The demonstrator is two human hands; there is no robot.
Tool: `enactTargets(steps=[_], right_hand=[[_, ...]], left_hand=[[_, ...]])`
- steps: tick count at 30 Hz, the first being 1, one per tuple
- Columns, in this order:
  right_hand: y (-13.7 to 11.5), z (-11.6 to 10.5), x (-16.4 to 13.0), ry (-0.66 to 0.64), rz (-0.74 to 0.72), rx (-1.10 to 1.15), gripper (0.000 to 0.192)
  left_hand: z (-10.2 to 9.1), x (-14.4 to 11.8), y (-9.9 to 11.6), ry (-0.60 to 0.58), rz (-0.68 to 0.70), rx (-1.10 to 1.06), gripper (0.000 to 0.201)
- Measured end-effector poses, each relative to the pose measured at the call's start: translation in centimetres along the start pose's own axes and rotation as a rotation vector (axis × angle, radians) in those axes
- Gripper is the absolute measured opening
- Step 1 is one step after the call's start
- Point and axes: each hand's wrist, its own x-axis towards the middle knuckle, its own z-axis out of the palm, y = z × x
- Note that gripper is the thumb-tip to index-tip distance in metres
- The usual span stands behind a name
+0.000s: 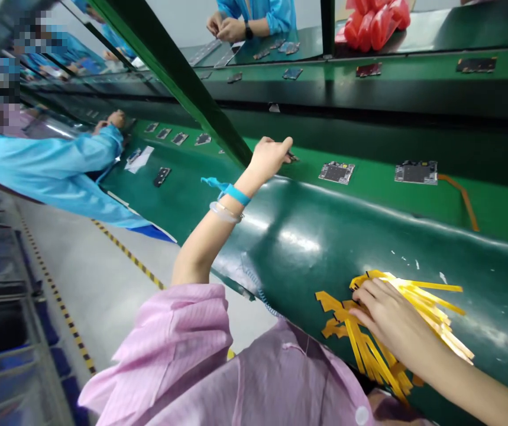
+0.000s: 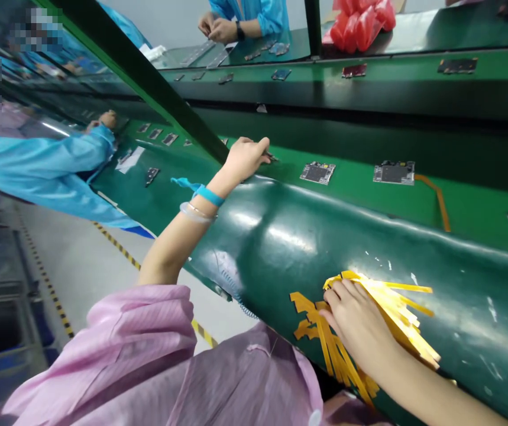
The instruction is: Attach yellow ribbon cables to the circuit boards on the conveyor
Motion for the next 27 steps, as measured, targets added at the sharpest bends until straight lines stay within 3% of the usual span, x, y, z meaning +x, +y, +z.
enactTargets(steps=[3,5,8,10,13,16,27], right_hand=[[0.0,0.3,0.0,-0.011,0.006,0.053,0.010],[0.0,-0.3,0.2,-0.008,0.018,0.166,0.016],[0.1,-2.0,-0.1,0.083,0.147,0.415,0.013],[0.2,-3.2,-0.6,0.242,0.293,0.562,0.007],[-0.1,-4.5,-1.4,0.428,0.374,0.558,0.011],[-0.4,-5.0,-1.8,0.430,0.341,0.435,0.007],[-0.3,-5.0,-2.9,0.523,0.352,0.422,0.008]], left_hand=[[-0.8,-3.4,3.7,0.182,0.041,-0.286,0.022],[-1.0,-6.2,6.8,0.211,0.027,-0.611,0.022],[-0.9,-10.6,11.5,0.072,0.054,-1.120,0.027],[-0.9,-13.4,14.4,-0.072,0.067,-1.273,0.026],[-1.2,-16.5,17.8,-0.214,0.078,-1.338,0.024],[-1.7,-18.1,19.8,-0.289,0.087,-1.396,0.022],[-1.9,-19.5,22.1,-0.165,0.125,-1.306,0.020]])
